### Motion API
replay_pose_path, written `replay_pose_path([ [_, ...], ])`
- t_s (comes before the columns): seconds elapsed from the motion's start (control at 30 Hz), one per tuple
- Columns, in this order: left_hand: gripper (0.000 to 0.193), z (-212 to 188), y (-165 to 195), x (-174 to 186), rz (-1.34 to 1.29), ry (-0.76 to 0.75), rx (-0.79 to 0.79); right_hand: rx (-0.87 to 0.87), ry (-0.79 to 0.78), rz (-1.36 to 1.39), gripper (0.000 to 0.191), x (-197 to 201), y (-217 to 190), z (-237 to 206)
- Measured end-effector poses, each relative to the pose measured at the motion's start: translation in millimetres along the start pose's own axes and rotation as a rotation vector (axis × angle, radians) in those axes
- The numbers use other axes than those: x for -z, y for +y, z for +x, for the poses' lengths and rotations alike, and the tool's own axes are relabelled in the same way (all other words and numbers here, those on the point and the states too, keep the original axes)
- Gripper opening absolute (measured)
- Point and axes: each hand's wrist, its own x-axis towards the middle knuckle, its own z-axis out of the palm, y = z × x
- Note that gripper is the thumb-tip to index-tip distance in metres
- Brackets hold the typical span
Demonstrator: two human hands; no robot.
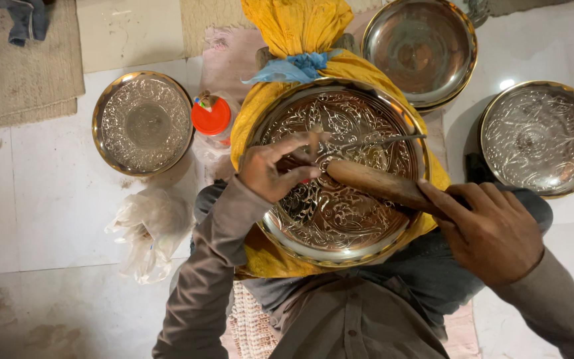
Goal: The person sits cross-legged on the floor with an embossed brass plate on a yellow cloth pad in their lap. They first scrape gray filler out of the engraved recesses with a small hand tool, then hold a chisel against the design and tap it with a wooden mallet to refine the raised pattern, with other finished plates around them.
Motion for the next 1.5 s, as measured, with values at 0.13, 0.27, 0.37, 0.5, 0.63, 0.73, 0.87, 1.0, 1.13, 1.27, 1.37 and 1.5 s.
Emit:
replay_pose_path([
  [0.13, 0.06, 17.2, -1.4, 0.6, 0.021, -0.17, -0.003, -0.043, -0.039, -0.004, 0.068, -5.2, -0.7, -7.1],
  [0.27, 0.058, 27.5, -6.3, 0.3, 0.189, -0.251, 0.055, -0.049, 0.041, -0.038, 0.07, -8.4, -0.2, -8.3],
  [0.37, 0.053, 25.0, -8.3, 1.6, 0.183, -0.277, 0.032, -0.091, -0.021, -0.02, 0.07, -1.9, 1.6, -9.4],
  [0.5, 0.056, 23.2, -8.9, 1.7, 0.162, -0.312, 0.107, -0.254, 0.01, 0.025, 0.067, 12.4, 3.7, -12.5],
  [0.63, 0.059, 29.1, -10.0, 0.4, 0.344, -0.258, -0.113, -0.448, 0.102, 0.31, 0.072, 9.4, 4.3, -9.7],
  [0.73, 0.058, 29.5, -10.4, 0.8, 0.332, -0.286, -0.07, -0.216, 0.27, 0.876, 0.065, -5.7, 5.5, -2.5],
  [0.87, 0.055, 29.0, -10.2, -1.1, 0.252, -0.268, -0.066, -0.268, 0.178, 0.611, 0.064, -18.1, 7.5, 5.4],
  [1.0, 0.056, 30.0, -8.7, -1.6, 0.298, -0.281, -0.01, -0.229, 0.223, 0.825, 0.062, -15.5, 4.8, 14.4],
  [1.13, 0.056, 30.7, -7.7, -0.9, 0.253, -0.288, -0.008, -0.166, 0.114, 0.257, 0.068, -11.8, 5.3, 20.5],
  [1.27, 0.059, 33.4, -10.0, -0.5, 0.223, -0.339, 0.085, -0.298, 0.251, 0.716, 0.065, -16.0, 10.7, 15.3],
  [1.37, 0.059, 31.1, -13.4, 0.1, 0.227, -0.328, 0.031, -0.224, 0.29, 0.805, 0.062, -20.8, 12.6, 15.3],
  [1.5, 0.061, 33.4, -15.0, 1.6, 0.354, -0.263, -0.253, -0.2, 0.224, 0.459, 0.065, -15.7, 12.8, 15.7],
])
